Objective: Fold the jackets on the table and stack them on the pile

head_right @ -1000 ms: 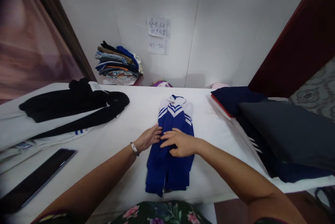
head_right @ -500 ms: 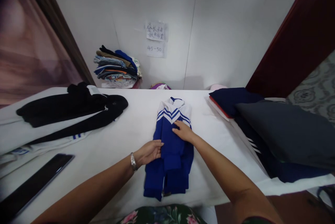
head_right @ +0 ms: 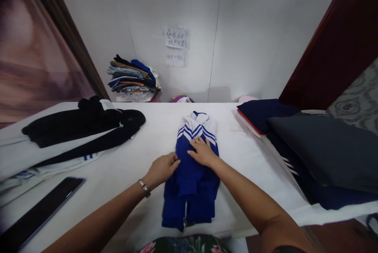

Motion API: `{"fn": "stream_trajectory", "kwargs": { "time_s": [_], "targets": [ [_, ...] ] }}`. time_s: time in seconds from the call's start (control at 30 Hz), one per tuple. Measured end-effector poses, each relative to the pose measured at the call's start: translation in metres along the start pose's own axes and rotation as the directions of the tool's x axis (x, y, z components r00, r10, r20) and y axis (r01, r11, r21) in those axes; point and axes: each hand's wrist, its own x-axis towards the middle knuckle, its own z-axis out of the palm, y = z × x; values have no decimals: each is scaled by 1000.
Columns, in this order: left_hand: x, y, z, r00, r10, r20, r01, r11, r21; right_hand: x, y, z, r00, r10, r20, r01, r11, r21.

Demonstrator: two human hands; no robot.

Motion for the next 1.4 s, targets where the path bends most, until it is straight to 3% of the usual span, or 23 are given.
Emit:
{"fn": "stream_trajectory", "kwargs": {
  "time_s": [0.07,0.17,0.3,0.47,0.6,0.8,0.93,1.0,1.1,1.2,1.3,1.4],
  "targets": [
    [5,9,-1,985,139,-107,-138,990,11,17,-3,-12,993,-17,-116,16,1000,-13],
    [3,17,17,947,311,-78,-315,948,-39,48,-5,-23,980,-24,-198,14,998,-54],
    [-13,8,53,955,285,76,-288,958,20,85,-1,-13,987,-25,-156,5,992,-126],
    [-21,-1,69,957,276,90,-284,954,95,103,13,23,1000,10,-2,-10,989,-149],
    [-20,-1,68,955,289,71,-296,949,108,105,18,35,1000,13,-18,-14,994,-108],
    [-19,0,67,960,272,70,-276,960,51,101,21,20,996,42,-76,-38,997,64],
    [-17,-4,59,967,243,73,-237,968,-83,67,44,9,953,191,-235,-141,967,213],
    [-15,-7,52,983,186,-7,-185,971,-154,40,62,7,910,301,-286,-220,934,281],
    [-14,-12,40,985,10,-170,-50,970,-237,-6,81,9,836,465,-292,-286,823,491],
    [-17,-17,34,977,-173,-127,107,905,-411,-48,80,17,785,587,-199,-193,536,822],
    [-27,-16,33,962,-272,5,218,759,-614,-81,61,26,803,594,-39,-122,229,966],
    [-37,-9,32,944,-309,119,293,611,-735,-101,36,32,858,510,56,-82,28,996]
  ]
}}
